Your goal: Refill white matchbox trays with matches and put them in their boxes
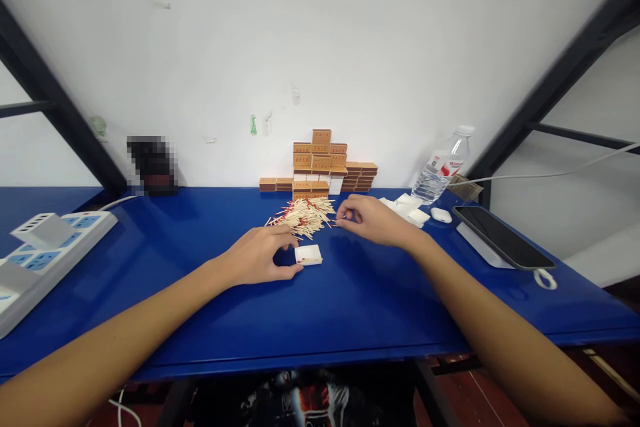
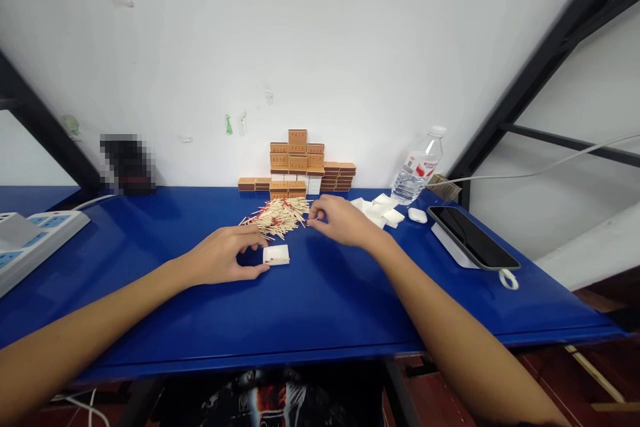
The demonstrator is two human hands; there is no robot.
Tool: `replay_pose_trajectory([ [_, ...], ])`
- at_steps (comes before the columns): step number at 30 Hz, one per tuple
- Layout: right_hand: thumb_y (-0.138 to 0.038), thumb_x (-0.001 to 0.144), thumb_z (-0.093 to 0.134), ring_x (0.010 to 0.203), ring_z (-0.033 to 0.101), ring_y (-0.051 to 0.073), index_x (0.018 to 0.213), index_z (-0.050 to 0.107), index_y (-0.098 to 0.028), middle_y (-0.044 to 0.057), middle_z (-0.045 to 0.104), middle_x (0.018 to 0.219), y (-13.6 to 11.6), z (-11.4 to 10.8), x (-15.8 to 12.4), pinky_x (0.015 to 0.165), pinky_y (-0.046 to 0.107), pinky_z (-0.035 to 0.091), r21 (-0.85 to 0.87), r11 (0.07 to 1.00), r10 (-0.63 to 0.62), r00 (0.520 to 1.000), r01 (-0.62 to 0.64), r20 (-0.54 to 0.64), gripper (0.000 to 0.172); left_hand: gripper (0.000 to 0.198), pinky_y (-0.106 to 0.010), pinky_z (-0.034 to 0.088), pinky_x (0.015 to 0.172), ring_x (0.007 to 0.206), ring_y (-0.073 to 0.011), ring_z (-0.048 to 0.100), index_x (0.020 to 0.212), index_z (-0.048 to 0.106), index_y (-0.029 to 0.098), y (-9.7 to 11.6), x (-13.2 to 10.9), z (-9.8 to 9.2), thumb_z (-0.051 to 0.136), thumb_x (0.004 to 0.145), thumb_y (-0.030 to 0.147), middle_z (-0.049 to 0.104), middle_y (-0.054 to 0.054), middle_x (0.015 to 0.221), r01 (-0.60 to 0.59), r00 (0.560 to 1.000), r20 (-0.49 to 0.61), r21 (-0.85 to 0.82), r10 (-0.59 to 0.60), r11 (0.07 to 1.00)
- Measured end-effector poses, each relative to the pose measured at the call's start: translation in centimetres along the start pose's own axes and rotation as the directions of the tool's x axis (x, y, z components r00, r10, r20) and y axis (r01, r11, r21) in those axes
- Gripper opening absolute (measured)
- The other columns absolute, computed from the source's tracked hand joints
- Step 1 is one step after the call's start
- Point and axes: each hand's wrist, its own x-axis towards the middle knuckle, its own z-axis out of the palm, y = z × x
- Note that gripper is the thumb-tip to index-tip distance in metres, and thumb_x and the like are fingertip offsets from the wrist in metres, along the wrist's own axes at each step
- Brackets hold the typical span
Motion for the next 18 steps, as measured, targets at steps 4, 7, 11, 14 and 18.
replay_pose_trajectory([
  [4,-0.031,0.088,0.069,0.077,0.061,0.02,0.088,0.073,-0.017,0.007,0.07,0.086,3.3,-0.2,0.1,0.067,0.029,0.04,-0.07,0.994,0.088,0.988,-0.079,0.127,0.015,0.03,-0.028,0.048,0.063,0.075,-0.0167,0.063,0.106,0.071,0.02,0.2,0.1,-0.2,0.068,0.089,0.044,0.067,-0.002,0.087,0.0,1.0,-0.027,-0.05,-0.001,0.999],
  [7,-0.032,0.09,0.066,0.075,0.061,0.02,0.089,0.071,-0.016,0.007,0.07,0.086,4.0,0.6,0.3,0.066,0.029,0.04,-0.065,0.993,0.103,0.985,-0.095,0.137,0.017,0.028,-0.028,0.048,0.063,0.074,-0.0162,0.063,0.107,0.072,0.021,0.3,0.1,-0.3,0.069,0.089,0.043,0.067,-0.001,0.085,-0.003,0.999,-0.05,-0.067,0.0,0.998],
  [11,-0.029,0.092,0.06,0.072,0.059,0.018,0.087,0.069,-0.016,0.007,0.069,0.084,3.7,1.3,0.4,0.065,0.028,0.041,-0.026,0.995,0.098,0.983,-0.095,0.153,0.017,0.029,-0.029,0.048,0.062,0.073,-0.0162,0.063,0.106,0.072,0.021,0.2,0.1,-0.3,0.068,0.09,0.045,0.068,-0.002,0.088,-0.013,1.0,-0.022,-0.039,0.012,0.999],
  [14,-0.027,0.093,0.058,0.072,0.058,0.018,0.085,0.067,-0.016,0.007,0.069,0.083,3.5,1.0,0.4,0.066,0.028,0.042,-0.02,0.996,0.09,0.984,-0.088,0.155,0.017,0.031,-0.029,0.048,0.061,0.073,-0.0164,0.064,0.105,0.072,0.021,0.0,0.0,-0.2,0.066,0.091,0.047,0.068,-0.002,0.088,-0.015,1.0,-0.022,-0.019,0.015,1.0],
  [18,-0.028,0.096,0.057,0.075,0.058,0.018,0.087,0.066,-0.016,0.007,0.067,0.088,3.8,0.5,0.3,0.068,0.029,0.042,-0.03,0.996,0.085,0.989,-0.082,0.124,0.017,0.034,-0.029,0.05,0.063,0.074,-0.0166,0.065,0.111,0.073,0.02,0.0,0.0,-0.2,0.067,0.091,0.046,0.071,-0.004,0.093,-0.013,1.0,-0.021,-0.016,0.013,1.0],
])
